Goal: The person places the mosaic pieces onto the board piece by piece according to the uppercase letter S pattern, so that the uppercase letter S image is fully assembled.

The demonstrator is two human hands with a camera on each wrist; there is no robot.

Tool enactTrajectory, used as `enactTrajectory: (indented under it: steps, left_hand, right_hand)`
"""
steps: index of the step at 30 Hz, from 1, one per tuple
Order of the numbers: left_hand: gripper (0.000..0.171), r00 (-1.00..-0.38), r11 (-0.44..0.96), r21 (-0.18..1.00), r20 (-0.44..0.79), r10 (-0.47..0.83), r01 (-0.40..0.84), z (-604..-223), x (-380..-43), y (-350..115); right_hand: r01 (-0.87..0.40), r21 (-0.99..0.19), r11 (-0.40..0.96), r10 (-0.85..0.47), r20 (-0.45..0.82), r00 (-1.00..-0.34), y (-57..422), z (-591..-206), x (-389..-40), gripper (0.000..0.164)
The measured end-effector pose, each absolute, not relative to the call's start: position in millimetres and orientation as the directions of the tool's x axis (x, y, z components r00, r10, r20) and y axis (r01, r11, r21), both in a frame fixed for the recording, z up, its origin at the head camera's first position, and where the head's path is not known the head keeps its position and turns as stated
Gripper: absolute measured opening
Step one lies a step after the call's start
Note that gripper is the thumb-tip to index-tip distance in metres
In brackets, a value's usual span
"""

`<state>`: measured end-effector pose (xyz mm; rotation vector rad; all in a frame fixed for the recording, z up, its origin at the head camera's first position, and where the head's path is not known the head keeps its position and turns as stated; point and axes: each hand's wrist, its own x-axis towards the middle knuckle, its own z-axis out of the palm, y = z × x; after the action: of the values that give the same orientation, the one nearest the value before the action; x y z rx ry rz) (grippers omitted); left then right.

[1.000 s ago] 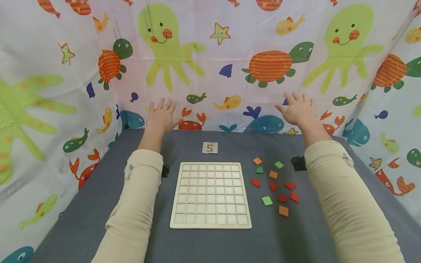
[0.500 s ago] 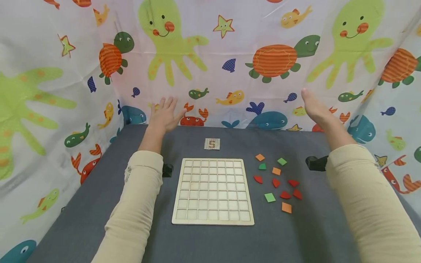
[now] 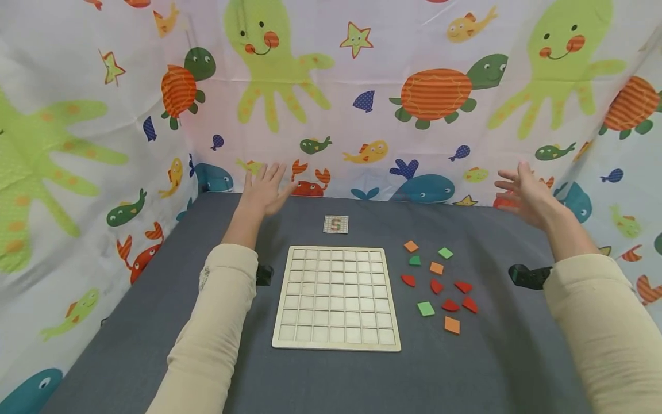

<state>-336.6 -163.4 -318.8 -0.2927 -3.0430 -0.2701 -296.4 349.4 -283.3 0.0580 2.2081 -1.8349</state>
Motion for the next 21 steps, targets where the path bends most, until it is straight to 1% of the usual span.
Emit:
enactTrajectory:
  steps: [4, 9, 15, 18, 21]
  left_hand:
    - [0.074, -0.979, 0.958, 0.209, 0.081, 0.185, 0.198, -326, -334, -165]
    - [0.072, -0.972, 0.924, 0.302, 0.081, 0.22, 0.234, -333, -331, -158]
    - [0.072, -0.958, 0.902, 0.323, 0.064, 0.28, 0.285, -342, -326, -148]
    - [0.07, -0.949, 0.889, 0.337, 0.049, 0.31, 0.308, -349, -323, -143]
    - [0.067, -0.944, 0.867, 0.382, 0.046, 0.328, 0.32, -357, -318, -140]
  right_hand:
    - [0.262, -0.957, 0.128, -0.169, -0.281, -0.945, 354, -294, -298, 0.103]
    - [0.281, -0.955, 0.097, -0.204, -0.295, -0.933, 357, -308, -298, 0.102]
    - [0.328, -0.945, -0.003, -0.255, -0.316, -0.914, 360, -327, -292, 0.096]
    - [0.333, -0.943, -0.004, -0.273, -0.319, -0.907, 363, -338, -287, 0.087]
    - [0.34, -0.94, -0.026, -0.308, -0.316, -0.897, 365, -347, -286, 0.086]
